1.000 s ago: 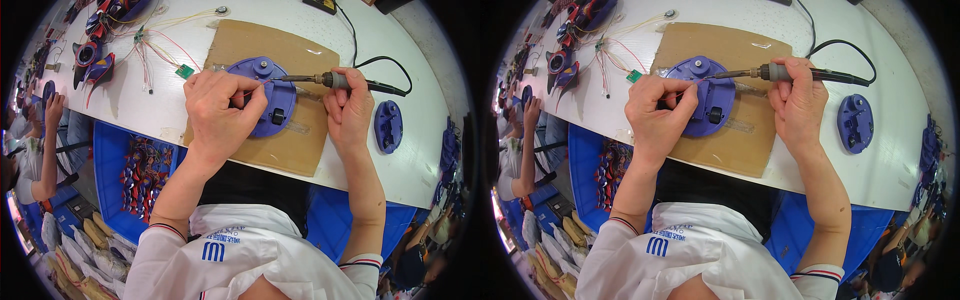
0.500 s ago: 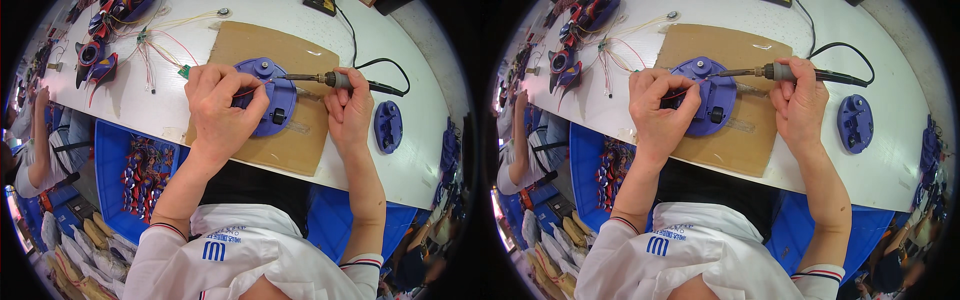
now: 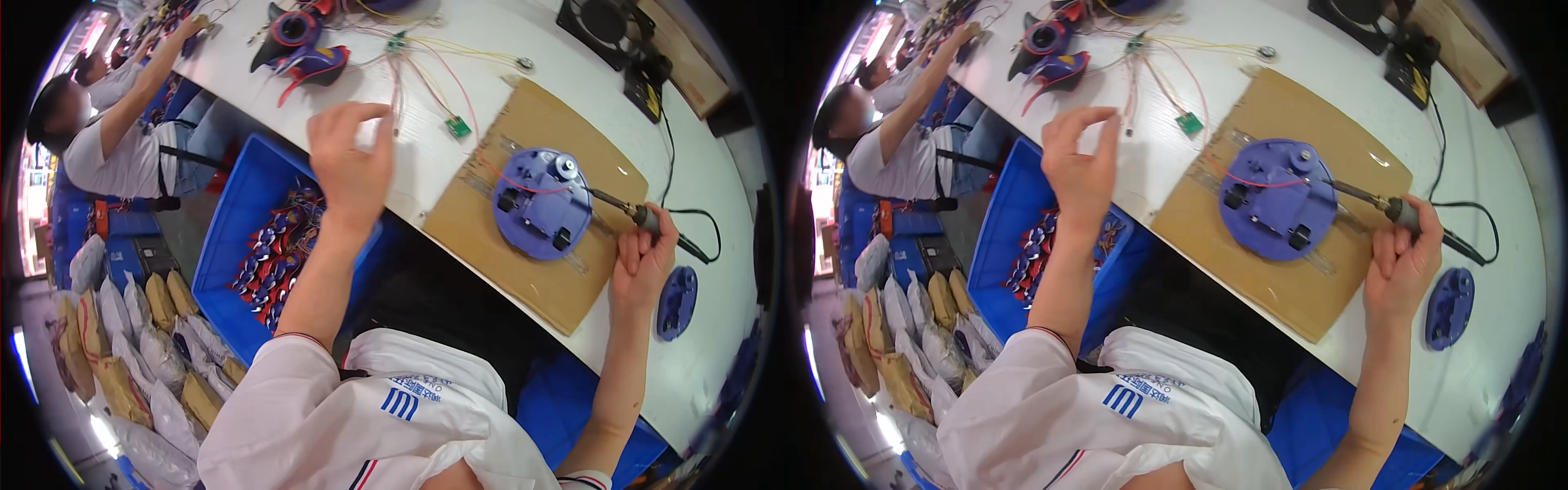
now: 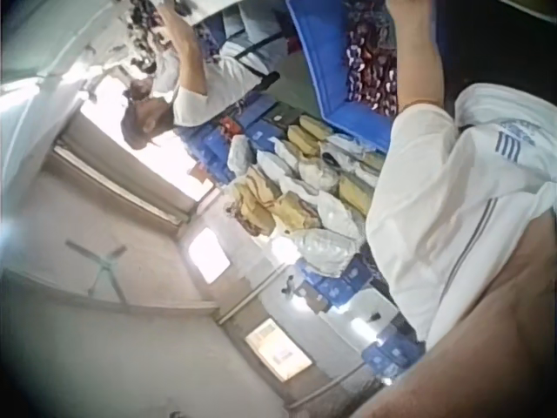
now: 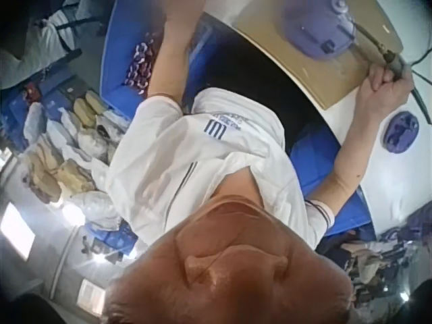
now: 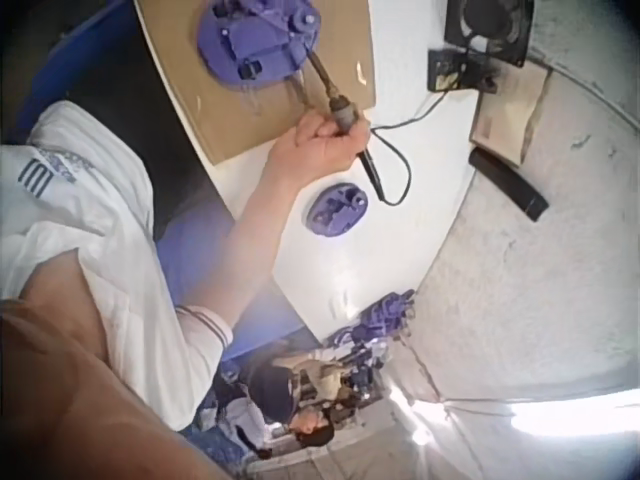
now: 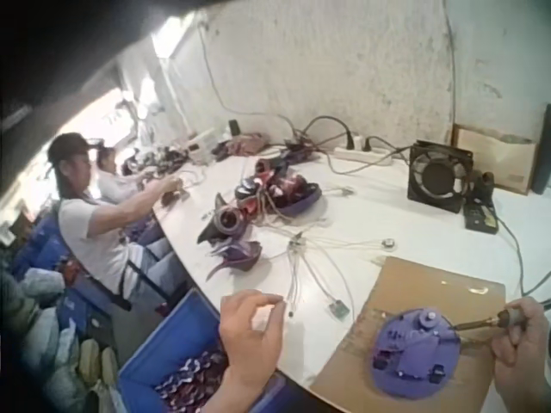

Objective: Soldering wires onto small electronic components at an assembly workbench.

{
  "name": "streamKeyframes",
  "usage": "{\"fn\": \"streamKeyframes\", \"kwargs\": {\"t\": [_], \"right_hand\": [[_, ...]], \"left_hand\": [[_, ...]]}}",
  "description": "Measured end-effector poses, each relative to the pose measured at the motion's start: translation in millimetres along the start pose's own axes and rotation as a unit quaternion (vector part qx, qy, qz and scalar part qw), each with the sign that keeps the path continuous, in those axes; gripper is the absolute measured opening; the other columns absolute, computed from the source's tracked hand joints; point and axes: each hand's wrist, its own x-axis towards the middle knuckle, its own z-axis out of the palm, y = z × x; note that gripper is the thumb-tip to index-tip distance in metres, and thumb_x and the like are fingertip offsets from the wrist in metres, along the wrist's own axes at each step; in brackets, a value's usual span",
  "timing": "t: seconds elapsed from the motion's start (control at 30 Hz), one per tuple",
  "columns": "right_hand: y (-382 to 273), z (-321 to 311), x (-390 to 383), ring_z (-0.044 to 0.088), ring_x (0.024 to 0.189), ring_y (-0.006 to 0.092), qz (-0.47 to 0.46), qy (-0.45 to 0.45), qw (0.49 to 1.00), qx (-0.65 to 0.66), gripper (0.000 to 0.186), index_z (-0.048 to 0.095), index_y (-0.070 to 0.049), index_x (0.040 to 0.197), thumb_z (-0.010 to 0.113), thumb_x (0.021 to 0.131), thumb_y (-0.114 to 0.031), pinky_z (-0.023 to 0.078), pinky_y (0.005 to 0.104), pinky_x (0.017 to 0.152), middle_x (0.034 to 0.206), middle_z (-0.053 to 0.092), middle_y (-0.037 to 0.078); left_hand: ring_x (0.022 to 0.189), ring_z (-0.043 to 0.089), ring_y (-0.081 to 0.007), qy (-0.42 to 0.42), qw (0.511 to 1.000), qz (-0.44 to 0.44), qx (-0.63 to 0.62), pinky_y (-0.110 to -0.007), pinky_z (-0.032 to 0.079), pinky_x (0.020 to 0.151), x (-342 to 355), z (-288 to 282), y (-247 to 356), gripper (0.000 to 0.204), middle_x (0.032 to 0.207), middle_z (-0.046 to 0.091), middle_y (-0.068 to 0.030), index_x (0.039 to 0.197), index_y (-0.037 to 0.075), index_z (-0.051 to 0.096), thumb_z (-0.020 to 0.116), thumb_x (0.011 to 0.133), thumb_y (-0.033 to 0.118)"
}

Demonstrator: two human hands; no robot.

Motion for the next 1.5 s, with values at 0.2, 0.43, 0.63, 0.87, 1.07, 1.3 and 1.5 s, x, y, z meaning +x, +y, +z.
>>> {"fn": "streamKeyframes", "kwargs": {"t": [0.2, 0.43, 0.63, 0.87, 1.07, 1.3, 1.5], "right_hand": [[0, 3, 2, 0.023, 0.039, 0.0026, -0.011, 0.015, 1.000, 0.000, 0.023, 0.062, -0.003, 0.100, 0.050, 0.097, -0.022, 0.020, 0.0177, 0.038, 0.057, 0.037, -0.004], [2, 10, -1, 0.021, 0.037, 0.0023, -0.013, 0.046, 0.999, 0.007, 0.023, 0.060, -0.002, 0.102, 0.052, 0.097, -0.023, 0.020, 0.0178, 0.037, 0.055, 0.036, -0.005], [0, 8, -2, 0.021, 0.037, 0.0024, -0.006, 0.029, 1.000, 0.010, 0.024, 0.060, -0.002, 0.101, 0.052, 0.096, -0.024, 0.020, 0.0178, 0.037, 0.055, 0.036, -0.005], [-2, 11, -1, 0.021, 0.037, 0.0027, 0.000, 0.035, 0.999, 0.006, 0.023, 0.060, -0.003, 0.099, 0.051, 0.096, -0.023, 0.020, 0.0180, 0.037, 0.054, 0.036, -0.005], [-3, 11, -2, 0.021, 0.036, 0.0030, 0.006, 0.043, 0.999, 0.012, 0.021, 0.061, -0.003, 0.097, 0.051, 0.096, -0.023, 0.020, 0.0180, 0.037, 0.053, 0.036, -0.005], [-4, 14, -5, 0.021, 0.036, 0.0035, 0.019, 0.050, 0.999, 0.008, 0.021, 0.060, -0.004, 0.094, 0.053, 0.094, -0.024, 0.019, 0.0186, 0.037, 0.053, 0.036, -0.005], [-4, 13, -3, 0.022, 0.037, 0.0037, 0.025, 0.042, 0.999, 0.011, 0.021, 0.060, -0.005, 0.092, 0.053, 0.094, -0.025, 0.018, 0.0196, 0.036, 0.052, 0.036, -0.005]], "left_hand": [[0.076, 0.055, -0.0187, -0.024, 0.995, -0.099, 0.004, -0.029, 0.045, 0.069, 7, -21, -41, 0.016, 0.086, 0.064, -0.0058, 0.091, 0.004, 0.069, 0.067, 0.076, 0.001], [0.066, 0.056, -0.0206, -0.035, 0.988, -0.107, -0.103, -0.029, 0.047, 0.067, 46, 17, -34, 0.016, 0.081, 0.065, -0.0074, 0.092, 0.002, 0.068, 0.061, 0.078, -0.002], [0.068, 0.057, -0.0221, -0.084, 0.985, 0.140, -0.053, -0.029, 0.047, 0.066, 42, 34, -47, 0.017, 0.079, 0.065, -0.0077, 0.089, 0.003, 0.068, 0.062, 0.074, -0.004], [0.071, 0.059, -0.0225, -0.123, 0.985, 0.109, -0.045, -0.030, 0.048, 0.066, 29, 12, -25, 0.015, 0.079, 0.067, -0.0070, 0.083, 0.004, 0.068, 0.063, 0.071, -0.003], [0.070, 0.061, -0.0246, -0.064, 0.996, 0.062, -0.016, -0.033, 0.049, 0.066, 89, 58, -15, 0.013, 0.081, 0.069, -0.0075, 0.083, 0.003, 0.069, 0.065, 0.076, 0.013], [0.066, 0.062, -0.0320, -0.203, 0.953, -0.147, 0.172, -0.036, 0.048, 0.063, 155, 153, -25, 0.042, 0.076, 0.068, -0.0123, 0.080, 0.000, 0.068, 0.059, 0.083, 0.040], [0.062, 0.059, -0.0224, -0.127, 0.991, 0.003, 0.027, -0.030, 0.046, 0.058, 154, 153, -2, 0.034, 0.075, 0.068, -0.0102, 0.086, -0.001, 0.066, 0.058, 0.088, 0.033]]}}
